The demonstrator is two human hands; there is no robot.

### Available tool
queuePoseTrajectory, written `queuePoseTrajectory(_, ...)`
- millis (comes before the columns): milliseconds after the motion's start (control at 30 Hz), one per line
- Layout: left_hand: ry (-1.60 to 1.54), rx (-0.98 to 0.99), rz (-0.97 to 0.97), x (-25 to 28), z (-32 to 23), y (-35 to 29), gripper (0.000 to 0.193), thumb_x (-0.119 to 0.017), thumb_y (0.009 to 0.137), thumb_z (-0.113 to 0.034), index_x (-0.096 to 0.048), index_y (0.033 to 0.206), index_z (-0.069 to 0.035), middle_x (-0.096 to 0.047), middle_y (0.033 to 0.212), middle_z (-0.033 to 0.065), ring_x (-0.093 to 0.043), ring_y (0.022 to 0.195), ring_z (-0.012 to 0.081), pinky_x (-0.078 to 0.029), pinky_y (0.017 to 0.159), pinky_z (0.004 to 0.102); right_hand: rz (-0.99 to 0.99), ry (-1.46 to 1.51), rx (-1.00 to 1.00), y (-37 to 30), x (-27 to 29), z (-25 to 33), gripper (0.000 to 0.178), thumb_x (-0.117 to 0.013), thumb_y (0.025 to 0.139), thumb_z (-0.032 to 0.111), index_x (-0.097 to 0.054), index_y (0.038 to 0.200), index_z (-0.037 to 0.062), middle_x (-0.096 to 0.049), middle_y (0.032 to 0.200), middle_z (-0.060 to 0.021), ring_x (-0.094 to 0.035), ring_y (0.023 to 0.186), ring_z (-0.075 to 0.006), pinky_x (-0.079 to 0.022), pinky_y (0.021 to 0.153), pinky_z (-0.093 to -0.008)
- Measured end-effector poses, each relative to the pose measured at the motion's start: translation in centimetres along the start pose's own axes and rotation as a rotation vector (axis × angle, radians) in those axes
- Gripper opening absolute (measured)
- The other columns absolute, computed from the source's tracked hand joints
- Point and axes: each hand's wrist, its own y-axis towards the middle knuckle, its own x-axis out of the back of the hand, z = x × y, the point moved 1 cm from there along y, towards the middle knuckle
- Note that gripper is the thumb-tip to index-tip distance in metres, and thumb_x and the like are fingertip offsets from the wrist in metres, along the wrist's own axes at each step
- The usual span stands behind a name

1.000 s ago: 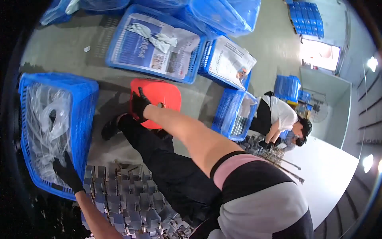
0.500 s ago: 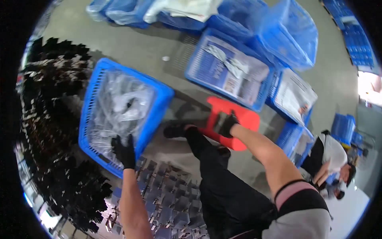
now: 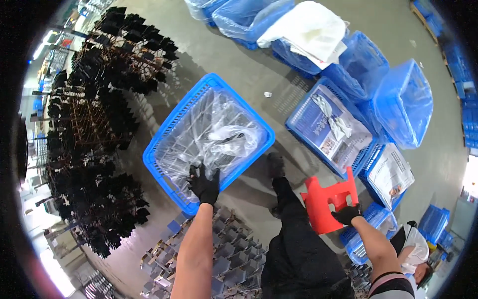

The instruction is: The recorder is taking metal cooling fins from a production rack and packing them into plastic-lined blue bins.

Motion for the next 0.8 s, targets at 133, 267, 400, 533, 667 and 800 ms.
queuePoseTrajectory(133,-0.008,0.007,0.044,0.4,-0.4,0.1,0.064,-0.069,0.079,-0.054,-0.057,0.133,-0.021,-0.035,0.15,0.017,-0.034,0.137,0.0381,-0.024,0.112,0.0569,0.049,0.157,-0.025,0.7,1.2,1.2,0.062,-0.023,0.095,0.061,-0.063,0.124,0.0236,-0.065,0.123,-0.0111,-0.057,0.119,-0.037,-0.016,0.106,-0.0733)
queuePoseTrajectory(267,-0.032,-0.059,0.012,0.2,0.2,0.6,0.066,-0.07,0.079,-0.052,-0.056,0.133,-0.017,-0.035,0.15,0.0181,-0.033,0.137,0.0377,-0.022,0.113,0.0553,0.082,0.221,-0.17,4.0,2.5,2.3,0.066,-0.02,0.095,0.061,-0.062,0.125,0.0213,-0.063,0.125,-0.0144,-0.056,0.121,-0.0371,-0.019,0.106,-0.0715)
queuePoseTrajectory(400,-0.046,-0.115,0.043,-0.1,0.1,0.7,0.067,-0.071,0.079,-0.05,-0.055,0.132,-0.012,-0.034,0.15,0.0193,-0.032,0.138,0.0383,-0.022,0.113,0.0546,0.106,0.267,-0.206,8.1,1.5,2.0,0.064,-0.025,0.092,0.065,-0.06,0.127,0.0246,-0.062,0.125,-0.0167,-0.053,0.123,-0.0379,-0.02,0.108,-0.0689)
queuePoseTrajectory(533,-0.005,-0.129,0.073,-0.6,0.0,0.8,0.067,-0.07,0.08,-0.048,-0.054,0.132,-0.009,-0.033,0.15,0.0209,-0.032,0.138,0.0395,-0.023,0.112,0.0547,0.073,0.237,-0.262,9.7,2.5,1.7,0.063,-0.036,0.09,0.064,-0.057,0.131,0.0207,-0.057,0.131,-0.0181,-0.051,0.124,-0.0384,-0.027,0.106,-0.0655)
queuePoseTrajectory(667,0.008,-0.124,0.107,-0.2,-0.1,0.9,0.069,-0.07,0.082,-0.046,-0.05,0.135,-0.007,-0.032,0.151,0.0223,-0.031,0.138,0.0404,-0.023,0.112,0.055,-0.171,0.303,-0.16,8.1,2.7,2.7,0.061,-0.05,0.087,0.056,-0.054,0.132,0.0145,-0.059,0.125,-0.0199,-0.056,0.117,-0.0403,-0.04,0.102,-0.0565)
queuePoseTrajectory(800,0.006,-0.183,0.113,-0.3,-0.8,1.1,0.071,-0.069,0.083,-0.045,-0.045,0.139,-0.008,-0.031,0.15,0.0235,-0.031,0.137,0.0419,-0.024,0.111,0.0561,-0.219,0.334,-0.039,5.9,-0.2,2.7,0.059,-0.057,0.084,0.049,-0.054,0.131,0.0129,-0.059,0.122,-0.0203,-0.058,0.112,-0.0402,-0.045,0.098,-0.0502)
